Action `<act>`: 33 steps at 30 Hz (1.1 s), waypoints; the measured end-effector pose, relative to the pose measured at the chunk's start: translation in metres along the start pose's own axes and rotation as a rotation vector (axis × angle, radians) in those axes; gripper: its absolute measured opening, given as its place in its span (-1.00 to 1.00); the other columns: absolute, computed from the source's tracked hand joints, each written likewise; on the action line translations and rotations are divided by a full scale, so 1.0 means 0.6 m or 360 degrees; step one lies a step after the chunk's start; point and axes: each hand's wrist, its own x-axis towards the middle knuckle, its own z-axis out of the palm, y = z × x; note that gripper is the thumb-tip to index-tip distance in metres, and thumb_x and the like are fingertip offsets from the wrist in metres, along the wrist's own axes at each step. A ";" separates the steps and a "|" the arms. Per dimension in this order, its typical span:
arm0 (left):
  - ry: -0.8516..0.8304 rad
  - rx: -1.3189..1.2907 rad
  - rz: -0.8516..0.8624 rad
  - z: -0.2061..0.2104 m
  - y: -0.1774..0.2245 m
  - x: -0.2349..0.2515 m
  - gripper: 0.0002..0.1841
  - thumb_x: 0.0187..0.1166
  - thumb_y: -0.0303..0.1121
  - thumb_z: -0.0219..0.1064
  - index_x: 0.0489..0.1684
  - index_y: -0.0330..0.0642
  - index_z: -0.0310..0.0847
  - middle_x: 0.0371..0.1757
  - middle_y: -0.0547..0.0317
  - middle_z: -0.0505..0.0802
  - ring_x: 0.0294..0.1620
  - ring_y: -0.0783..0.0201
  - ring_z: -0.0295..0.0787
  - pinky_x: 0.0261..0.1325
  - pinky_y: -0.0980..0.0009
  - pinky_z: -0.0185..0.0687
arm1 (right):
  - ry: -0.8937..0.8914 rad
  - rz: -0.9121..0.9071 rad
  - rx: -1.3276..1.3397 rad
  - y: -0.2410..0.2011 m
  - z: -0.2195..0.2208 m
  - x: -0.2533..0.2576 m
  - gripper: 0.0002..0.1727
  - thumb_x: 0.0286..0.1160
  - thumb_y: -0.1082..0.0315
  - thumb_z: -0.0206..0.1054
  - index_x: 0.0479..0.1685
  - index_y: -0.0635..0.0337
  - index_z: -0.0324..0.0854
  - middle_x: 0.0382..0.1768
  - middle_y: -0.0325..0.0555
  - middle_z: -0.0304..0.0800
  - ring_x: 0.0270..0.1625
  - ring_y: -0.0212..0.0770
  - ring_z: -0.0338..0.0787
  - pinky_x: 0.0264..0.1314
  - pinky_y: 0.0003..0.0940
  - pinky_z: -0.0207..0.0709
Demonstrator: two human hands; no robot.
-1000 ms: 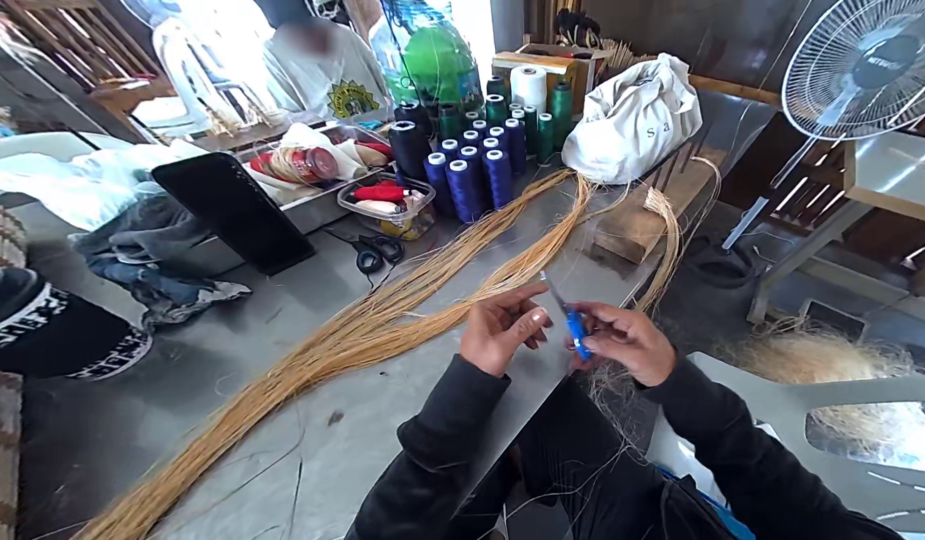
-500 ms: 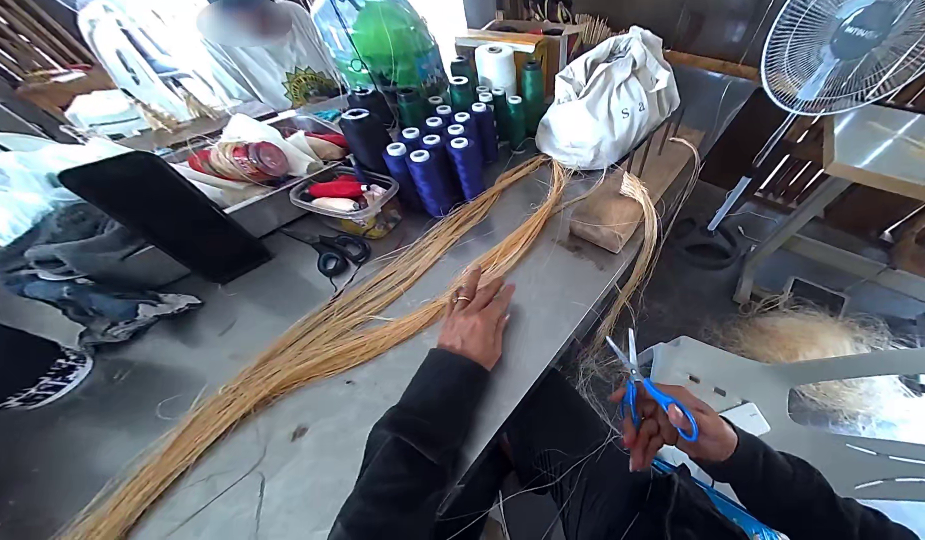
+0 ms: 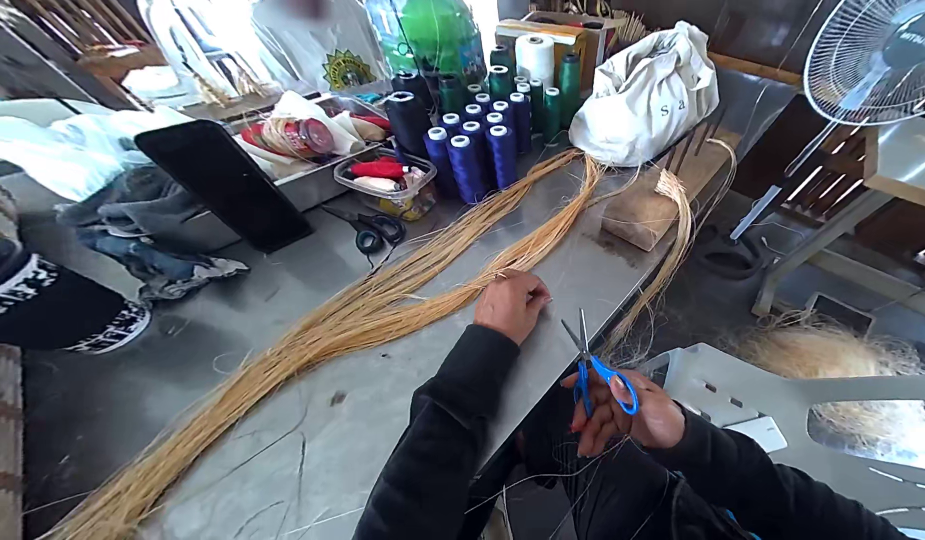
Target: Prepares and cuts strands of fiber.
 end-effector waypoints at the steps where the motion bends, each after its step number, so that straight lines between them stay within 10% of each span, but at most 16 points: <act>1: 0.0005 -0.0033 -0.0010 -0.003 0.001 -0.002 -0.94 0.47 -0.53 0.49 -0.27 -0.34 0.87 -0.12 -0.15 0.93 0.08 -0.13 0.88 0.26 -0.18 0.65 | 0.0063 0.0030 -0.0005 -0.004 0.008 0.006 -0.24 0.66 -0.26 0.15 0.40 0.33 0.43 -0.22 -0.05 0.94 -0.31 -0.04 0.96 -0.23 -0.15 0.89; 14: 0.0060 -0.0250 0.0217 -0.006 -0.012 -0.018 -0.93 0.31 -0.57 0.57 -0.33 -0.26 0.94 -0.22 -0.07 0.95 0.04 -0.06 0.88 0.27 -0.09 0.65 | 0.0216 0.0033 -0.0012 -0.042 0.014 0.035 -0.40 0.81 0.05 -0.34 0.30 0.33 0.46 -0.32 -0.10 0.93 -0.40 -0.10 0.94 -0.32 -0.22 0.88; 24: 0.0000 -0.0191 0.0126 -0.006 -0.012 -0.021 -0.94 0.25 -0.59 0.62 -0.43 -0.26 0.91 -0.20 -0.03 0.95 0.28 -0.12 0.78 0.49 -0.10 0.51 | 0.0702 -0.0374 0.0139 -0.050 -0.003 0.012 -0.66 0.84 0.42 -0.14 0.25 0.38 0.50 -0.45 -0.09 0.90 -0.47 -0.14 0.92 -0.39 -0.26 0.88; 29: 0.0124 -0.0129 0.0317 -0.006 -0.037 -0.024 -0.57 0.41 -0.08 0.36 -0.72 -0.27 0.70 -0.23 -0.03 0.91 0.22 -0.11 0.80 0.38 -0.10 0.59 | 0.1358 -0.0631 0.0020 -0.077 -0.073 -0.028 -0.62 0.91 0.38 -0.21 0.33 0.36 0.47 -0.44 -0.10 0.89 -0.45 -0.15 0.92 -0.34 -0.24 0.87; 33: 0.0333 0.0162 0.0178 -0.008 -0.042 -0.019 -0.74 0.49 -0.26 0.45 -0.28 -0.34 0.87 0.10 -0.22 0.87 0.32 -0.32 0.69 0.34 -0.28 0.54 | 0.1518 -0.0449 0.0008 -0.067 -0.113 -0.049 -0.63 0.93 0.36 -0.15 0.34 0.39 0.47 -0.48 -0.05 0.86 -0.53 -0.16 0.88 -0.45 -0.28 0.83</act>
